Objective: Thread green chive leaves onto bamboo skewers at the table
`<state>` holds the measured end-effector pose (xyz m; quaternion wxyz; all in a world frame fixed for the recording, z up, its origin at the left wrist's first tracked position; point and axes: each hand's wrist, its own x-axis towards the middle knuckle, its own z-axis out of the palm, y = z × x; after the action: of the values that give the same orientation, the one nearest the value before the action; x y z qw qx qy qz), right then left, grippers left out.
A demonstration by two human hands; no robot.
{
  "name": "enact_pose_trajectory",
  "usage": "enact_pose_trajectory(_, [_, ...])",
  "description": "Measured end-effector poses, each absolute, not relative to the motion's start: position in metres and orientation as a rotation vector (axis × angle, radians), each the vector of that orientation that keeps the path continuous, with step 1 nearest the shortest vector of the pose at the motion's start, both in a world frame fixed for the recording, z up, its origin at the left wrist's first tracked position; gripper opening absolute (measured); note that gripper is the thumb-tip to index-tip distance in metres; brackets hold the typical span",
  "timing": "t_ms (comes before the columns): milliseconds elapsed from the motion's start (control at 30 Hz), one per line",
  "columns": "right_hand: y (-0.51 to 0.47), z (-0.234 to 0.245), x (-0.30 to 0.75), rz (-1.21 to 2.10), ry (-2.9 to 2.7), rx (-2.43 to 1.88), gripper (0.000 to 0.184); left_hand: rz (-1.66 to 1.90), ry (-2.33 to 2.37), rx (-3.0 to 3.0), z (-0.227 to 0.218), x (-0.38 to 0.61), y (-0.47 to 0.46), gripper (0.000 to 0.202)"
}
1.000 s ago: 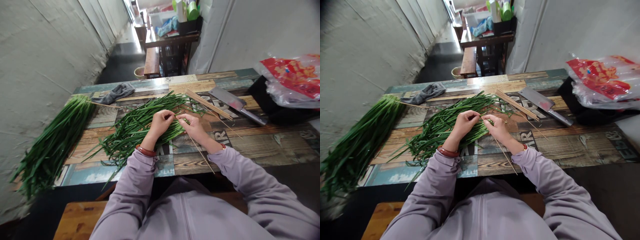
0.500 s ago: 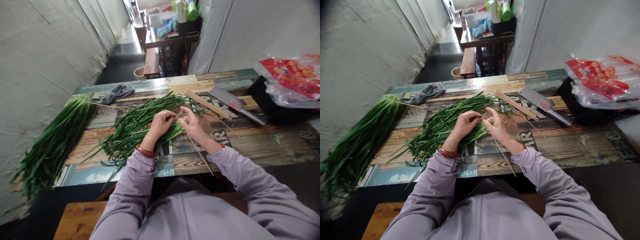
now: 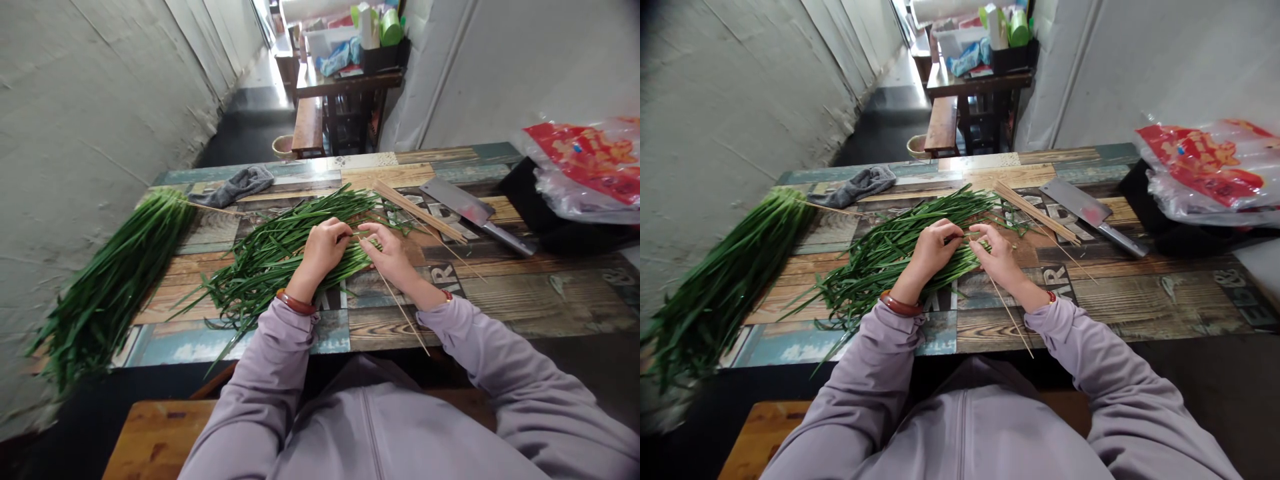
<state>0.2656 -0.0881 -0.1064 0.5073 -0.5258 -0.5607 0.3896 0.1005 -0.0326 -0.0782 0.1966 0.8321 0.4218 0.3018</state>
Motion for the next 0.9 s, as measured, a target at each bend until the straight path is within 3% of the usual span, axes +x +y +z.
enact_pose_trajectory(300, [-0.088,-0.11,0.268,0.986,-1.33,-1.27,0.033,0.758,1.042,2.35,-0.071,0.099,-0.036,0.02])
enact_pose_trajectory(467, [-0.085,-0.116,0.269,0.84,-1.387,-1.302,0.028,0.718,0.928,2.291,-0.072,0.1,-0.04,0.017])
enact_pose_trajectory(633, [-0.085,-0.116,0.268,0.862,-1.378,-1.361,0.034,0.666,0.925,2.268,-0.071,0.101,-0.039,0.016])
enact_pose_trajectory(900, [-0.081,-0.117,0.266,0.751,-1.428,-1.374,0.034,0.705,1.728,2.434,-0.068,0.077,-0.014,0.027])
